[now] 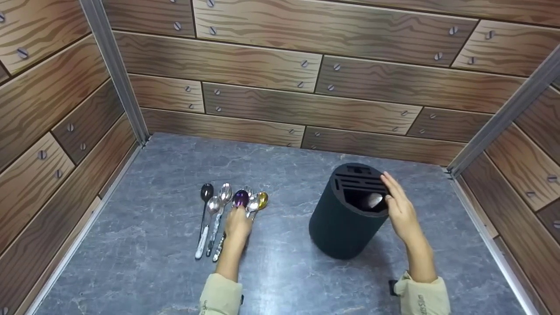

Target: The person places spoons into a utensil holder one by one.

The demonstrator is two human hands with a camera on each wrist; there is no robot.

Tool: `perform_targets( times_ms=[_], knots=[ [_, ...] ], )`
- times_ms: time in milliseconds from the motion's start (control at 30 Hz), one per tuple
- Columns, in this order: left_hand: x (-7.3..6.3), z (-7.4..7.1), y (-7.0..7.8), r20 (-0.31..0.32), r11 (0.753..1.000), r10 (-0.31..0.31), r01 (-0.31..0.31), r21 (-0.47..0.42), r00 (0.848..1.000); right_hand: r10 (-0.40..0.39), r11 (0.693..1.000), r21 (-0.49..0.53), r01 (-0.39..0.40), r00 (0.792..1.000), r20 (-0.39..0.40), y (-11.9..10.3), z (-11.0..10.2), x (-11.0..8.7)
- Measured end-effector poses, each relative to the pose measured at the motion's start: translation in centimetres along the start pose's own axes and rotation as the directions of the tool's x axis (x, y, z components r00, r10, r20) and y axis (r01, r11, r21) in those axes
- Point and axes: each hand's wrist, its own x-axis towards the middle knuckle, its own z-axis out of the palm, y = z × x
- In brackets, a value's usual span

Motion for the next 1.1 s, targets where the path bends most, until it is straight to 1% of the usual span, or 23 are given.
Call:
perform_targets(
  times_ms=[200, 467, 667, 800, 933, 1100],
  knots=[
    [0.3, 0.3, -0.1, 0.004, 0.997, -0.037, 0.036, 0.061, 0.999, 0.013, 1.000, 0.001, -0.013, 1.000, 0.006, 0.0, 0.1, 0.0],
    [0.7, 1.0, -0.3, 0.002, 0.993, -0.054, 0.054, 0.106, 0.999, 0.012, 1.000, 0.012, -0.012, 1.000, 0.012, 0.0, 0.0, 0.0],
    [1.0, 1.4, -0.3, -0.023, 0.988, -0.030, 0.033, 0.154, 0.999, 0.014, 1.000, 0.004, -0.014, 1.000, 0.003, 0.0, 0.0, -0.1],
    [1.1, 1.5, -0.3, -0.022, 0.983, -0.031, 0.034, 0.179, 0.999, 0.020, 1.000, 0.007, -0.020, 1.000, 0.003, -0.1, 0.0, -0.1],
    [1.3, 1.6, -0.3, -0.012, 0.982, -0.033, 0.034, 0.187, 0.999, 0.020, 1.000, 0.011, -0.020, 1.000, -0.002, -0.2, 0.0, 0.0],
    [1.2, 1.7, -0.5, -0.022, 0.981, -0.018, 0.022, 0.192, 1.000, 0.013, 1.000, 0.018, -0.012, 1.000, -0.007, -0.1, 0.1, -0.1]
  ],
)
